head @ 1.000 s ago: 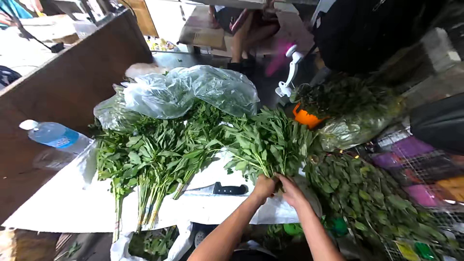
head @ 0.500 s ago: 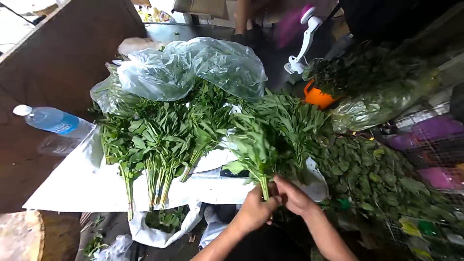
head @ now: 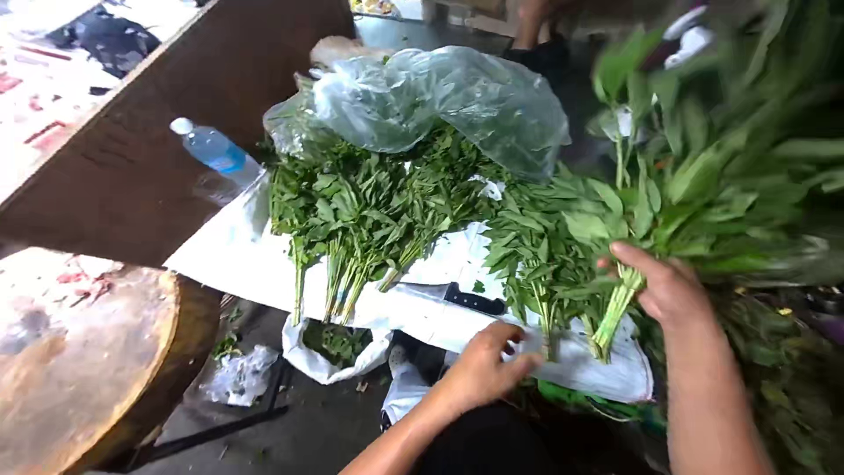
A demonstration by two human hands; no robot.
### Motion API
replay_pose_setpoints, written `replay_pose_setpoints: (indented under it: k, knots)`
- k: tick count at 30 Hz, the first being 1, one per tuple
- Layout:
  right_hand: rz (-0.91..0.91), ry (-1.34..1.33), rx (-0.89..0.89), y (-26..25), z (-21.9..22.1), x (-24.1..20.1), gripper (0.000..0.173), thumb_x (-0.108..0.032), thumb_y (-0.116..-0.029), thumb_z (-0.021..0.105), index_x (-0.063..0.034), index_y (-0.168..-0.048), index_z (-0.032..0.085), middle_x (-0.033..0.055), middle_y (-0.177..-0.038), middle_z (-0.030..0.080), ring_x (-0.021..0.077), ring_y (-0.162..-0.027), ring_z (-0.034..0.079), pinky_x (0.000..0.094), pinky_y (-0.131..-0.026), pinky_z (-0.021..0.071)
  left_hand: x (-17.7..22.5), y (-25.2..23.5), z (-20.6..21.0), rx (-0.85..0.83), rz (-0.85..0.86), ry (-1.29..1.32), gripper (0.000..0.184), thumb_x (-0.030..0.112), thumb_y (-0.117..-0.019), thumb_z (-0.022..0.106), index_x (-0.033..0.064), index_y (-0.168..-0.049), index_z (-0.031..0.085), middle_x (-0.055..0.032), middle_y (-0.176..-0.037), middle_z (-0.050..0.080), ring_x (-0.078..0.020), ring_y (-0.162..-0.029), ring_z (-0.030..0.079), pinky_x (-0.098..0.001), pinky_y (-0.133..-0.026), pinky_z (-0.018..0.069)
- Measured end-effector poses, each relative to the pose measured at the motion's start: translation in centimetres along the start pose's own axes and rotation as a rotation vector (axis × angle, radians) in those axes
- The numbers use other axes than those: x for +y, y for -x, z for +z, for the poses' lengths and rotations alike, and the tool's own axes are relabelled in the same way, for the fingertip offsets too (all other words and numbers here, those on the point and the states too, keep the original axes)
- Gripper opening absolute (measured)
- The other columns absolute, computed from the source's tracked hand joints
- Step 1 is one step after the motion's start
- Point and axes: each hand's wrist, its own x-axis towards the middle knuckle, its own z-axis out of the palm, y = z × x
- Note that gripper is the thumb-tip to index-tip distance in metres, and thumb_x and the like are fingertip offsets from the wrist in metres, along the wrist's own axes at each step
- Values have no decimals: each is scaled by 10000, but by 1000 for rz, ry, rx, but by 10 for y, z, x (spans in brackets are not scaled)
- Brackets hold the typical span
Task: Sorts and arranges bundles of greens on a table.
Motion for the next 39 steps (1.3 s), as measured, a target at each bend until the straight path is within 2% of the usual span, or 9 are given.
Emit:
replay_pose_setpoints:
  k: [3,6,8,13,19,25,33,36,39]
  knots:
    - [109,475,61,14,-7,74,640,-379,-935,751,113,-1313,595,299,-1270,642,395,-1224,609,607,-1072,440,-61,22,-48,314,-215,-198,416,330,-1008,622,1,-1261,660,-181,-1241,673,-285,-1136,664,-464,-997,537]
    - [5,510,15,41,-28,123,940,-196,-869,803,95,-1567,246,359,-1576,306,431,-1465,362,551,-1201,326,-108,55,-107,651,-411,-412,397,284,-1001,619,-10,-1264,665,-239,-1288,642,-390,-1237,598,-550,-1067,472]
    - [-22,492,2,59,-38,124,949,-242,-891,754,52,-1602,200,328,-1656,130,429,-1534,224,532,-1218,305,-131,70,-136,808,-518,-516,386,280,-985,631,7,-1254,678,-258,-1321,613,-438,-1271,556,-595,-1066,447]
    - [-159,341,-167,73,18,106,591,-258,-961,611,48,-1454,496,262,-1588,373,352,-1438,436,486,-1108,465,-160,70,-185,866,-718,-451,419,270,-1016,585,-3,-1332,620,-281,-1338,591,-446,-1251,574,-614,-1049,459]
    - [-387,335,-624,76,147,88,436,-224,-961,619,7,-1330,638,190,-1461,555,290,-1351,544,464,-1094,488,-200,78,-224,745,-750,60,425,286,-959,704,5,-1263,607,-202,-1093,693,-293,-942,701,-486,-862,583]
    - [-86,229,-1039,84,267,75,402,-196,-1018,599,-17,-1379,604,128,-1365,638,188,-1234,637,357,-1076,520,-191,79,-230,535,-621,312,289,309,-996,657,41,-1103,635,-67,-914,646,-139,-748,601,-329,-689,530]
    - [237,-216,-715,65,407,62,387,-247,-1076,519,55,-1310,579,166,-1097,680,209,-897,678,379,-770,583,-157,79,-230,487,-414,782,204,222,-1051,567,47,-1127,640,-34,-842,669,-96,-649,598,-249,-588,510]
    - [285,-300,-642,62,418,50,243,-145,-1038,574,52,-1179,586,134,-979,673,194,-818,666,361,-718,581,-160,85,-230,460,-381,837,238,223,-1055,563,30,-1171,641,-59,-903,691,-120,-714,640,-276,-654,551]
    - [245,-302,-582,67,392,32,330,-60,-986,600,72,-1285,557,151,-1035,668,197,-835,664,353,-744,590,-167,100,-235,405,-300,844,212,181,-1046,558,18,-1158,635,-60,-952,700,-133,-799,664,-293,-734,567]
